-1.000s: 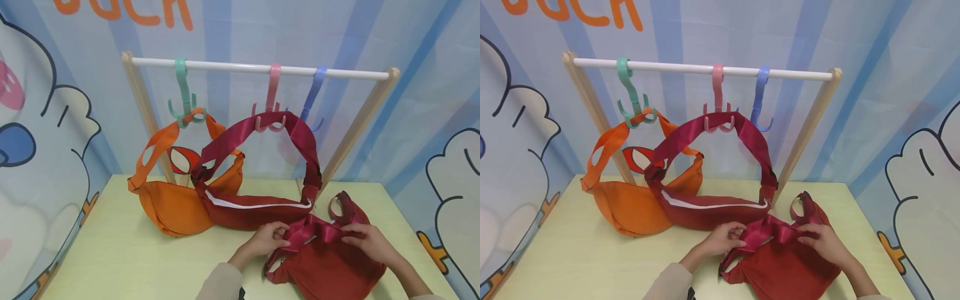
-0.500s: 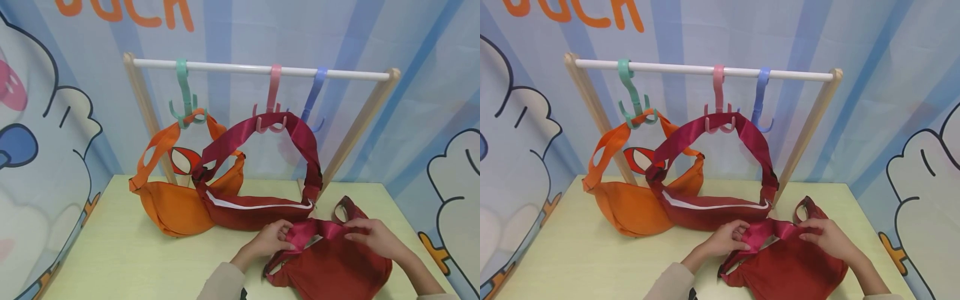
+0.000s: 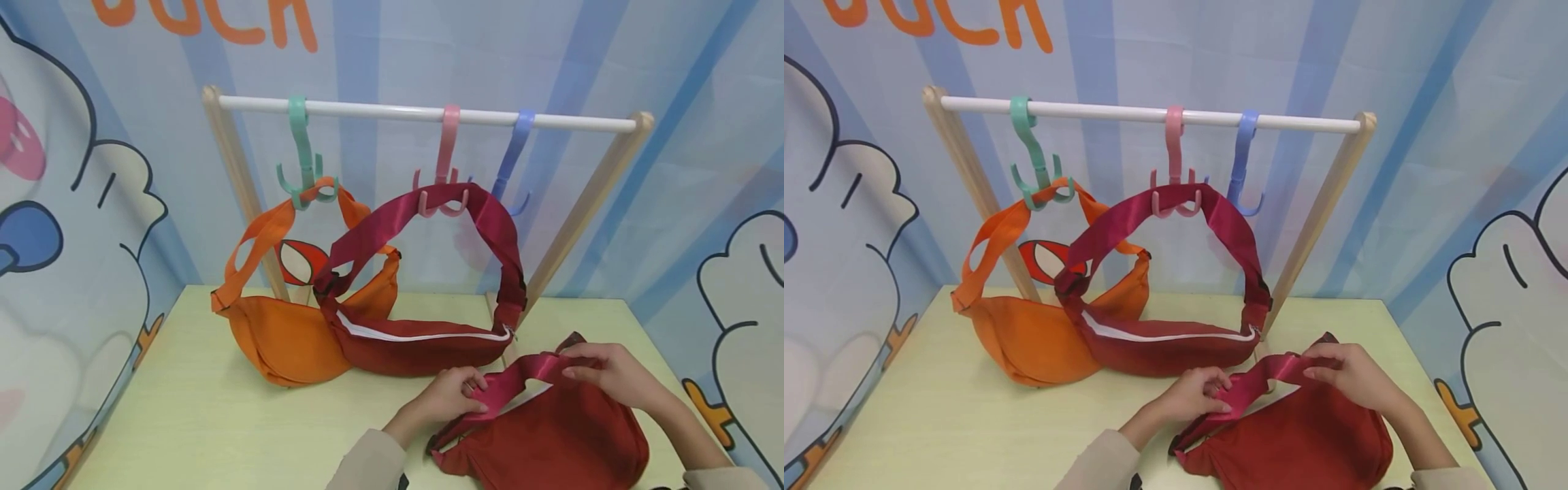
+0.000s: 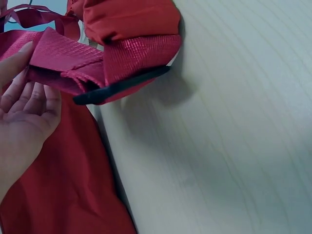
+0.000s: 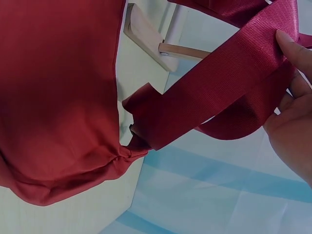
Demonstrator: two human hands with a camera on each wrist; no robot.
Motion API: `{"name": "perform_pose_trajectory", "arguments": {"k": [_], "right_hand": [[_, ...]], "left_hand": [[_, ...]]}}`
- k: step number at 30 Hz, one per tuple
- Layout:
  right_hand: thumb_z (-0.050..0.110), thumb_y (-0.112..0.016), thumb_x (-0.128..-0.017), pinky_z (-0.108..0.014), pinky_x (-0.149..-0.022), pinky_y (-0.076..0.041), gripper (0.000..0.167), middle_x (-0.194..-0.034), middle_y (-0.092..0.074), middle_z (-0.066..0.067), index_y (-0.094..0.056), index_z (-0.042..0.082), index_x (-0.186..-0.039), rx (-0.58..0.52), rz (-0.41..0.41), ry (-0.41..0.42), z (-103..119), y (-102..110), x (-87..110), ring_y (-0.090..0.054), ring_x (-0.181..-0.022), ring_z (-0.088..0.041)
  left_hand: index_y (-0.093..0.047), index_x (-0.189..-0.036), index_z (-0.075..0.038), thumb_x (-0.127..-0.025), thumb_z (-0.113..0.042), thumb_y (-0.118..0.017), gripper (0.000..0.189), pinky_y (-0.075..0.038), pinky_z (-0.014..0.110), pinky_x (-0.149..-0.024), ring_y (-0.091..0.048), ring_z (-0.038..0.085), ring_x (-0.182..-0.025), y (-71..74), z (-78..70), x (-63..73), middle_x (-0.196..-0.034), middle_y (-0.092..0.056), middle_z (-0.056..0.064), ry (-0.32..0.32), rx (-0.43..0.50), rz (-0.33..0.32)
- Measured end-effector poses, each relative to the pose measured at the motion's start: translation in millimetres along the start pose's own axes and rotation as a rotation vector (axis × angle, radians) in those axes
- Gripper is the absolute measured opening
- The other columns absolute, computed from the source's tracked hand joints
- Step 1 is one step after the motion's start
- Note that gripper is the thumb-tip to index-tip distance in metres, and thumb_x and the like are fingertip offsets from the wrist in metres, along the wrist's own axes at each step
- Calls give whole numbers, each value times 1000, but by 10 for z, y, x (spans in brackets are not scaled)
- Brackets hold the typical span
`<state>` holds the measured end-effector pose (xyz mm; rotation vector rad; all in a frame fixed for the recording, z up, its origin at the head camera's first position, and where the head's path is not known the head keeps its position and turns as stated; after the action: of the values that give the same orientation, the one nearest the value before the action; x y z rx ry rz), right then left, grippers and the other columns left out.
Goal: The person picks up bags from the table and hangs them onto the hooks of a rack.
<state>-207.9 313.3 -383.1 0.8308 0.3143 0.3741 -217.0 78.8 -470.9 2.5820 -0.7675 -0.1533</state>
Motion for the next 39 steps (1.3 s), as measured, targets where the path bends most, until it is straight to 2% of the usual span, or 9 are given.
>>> {"name": "perform_pose_trajectory", "arguments": {"k": [5,12,14,24,32,39], "right_hand": [[6,-66,-81,-26,-57,-50,19,-88,-65,-7,-65,-2,-99,9,-19,-6,-2,3,-8,-60,-70,-4],[6,-67,-81,-25,-58,-49,17,-87,-65,-4,-66,1,-98,46,-34,-23,-36,42,-9,-58,-72,-3],[7,-66,-82,-26,-58,-49,17,-87,-65,-3,-66,2,-99,38,-24,-44,-51,56,-9,-58,-71,-4],[9,-62,-86,-30,-49,-50,21,-85,-64,-7,-62,-2,-103,-71,31,-114,-54,127,4,-59,-60,-13],[6,-60,-87,-32,-46,-48,15,-77,-63,0,-62,0,-101,-126,9,-41,0,155,18,-58,-56,-15],[4,-59,-87,-32,-49,-50,14,-79,-63,-1,-63,1,-100,-140,3,-17,44,189,12,-59,-61,-17]], "left_hand": [[-62,-86,-7,-79,-9,-70,10,-40,16,-60,-48,0,-67,19,9,11,-74,-56,-7,-34,-16,-27],[-60,-87,-3,-82,-2,-65,7,-44,18,-69,-53,5,-75,115,-18,30,-86,-61,3,-78,102,-34],[-59,-87,-3,-83,-1,-64,7,-45,18,-72,-55,6,-78,144,-35,27,-87,-61,6,-92,122,-32],[-57,-90,-5,-86,0,-60,7,-44,19,-76,-55,9,-83,275,-155,24,-91,-59,6,-125,125,-44],[-56,-97,-6,-88,0,-57,11,-42,23,-84,-53,12,-91,303,-187,28,-96,-57,1,-133,157,-46],[-56,-102,-6,-88,0,-57,15,-43,21,-77,-53,9,-87,343,-264,53,-96,-56,2,-151,219,-44]]}}
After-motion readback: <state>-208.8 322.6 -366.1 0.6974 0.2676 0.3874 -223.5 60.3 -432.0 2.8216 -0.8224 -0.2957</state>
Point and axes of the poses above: each hand's wrist, its own x-axis away from the middle knuckle, its own y-axis out of the back of the hand, z = x × y, the point moved 4 cm from there along -x, towards the middle knuckle
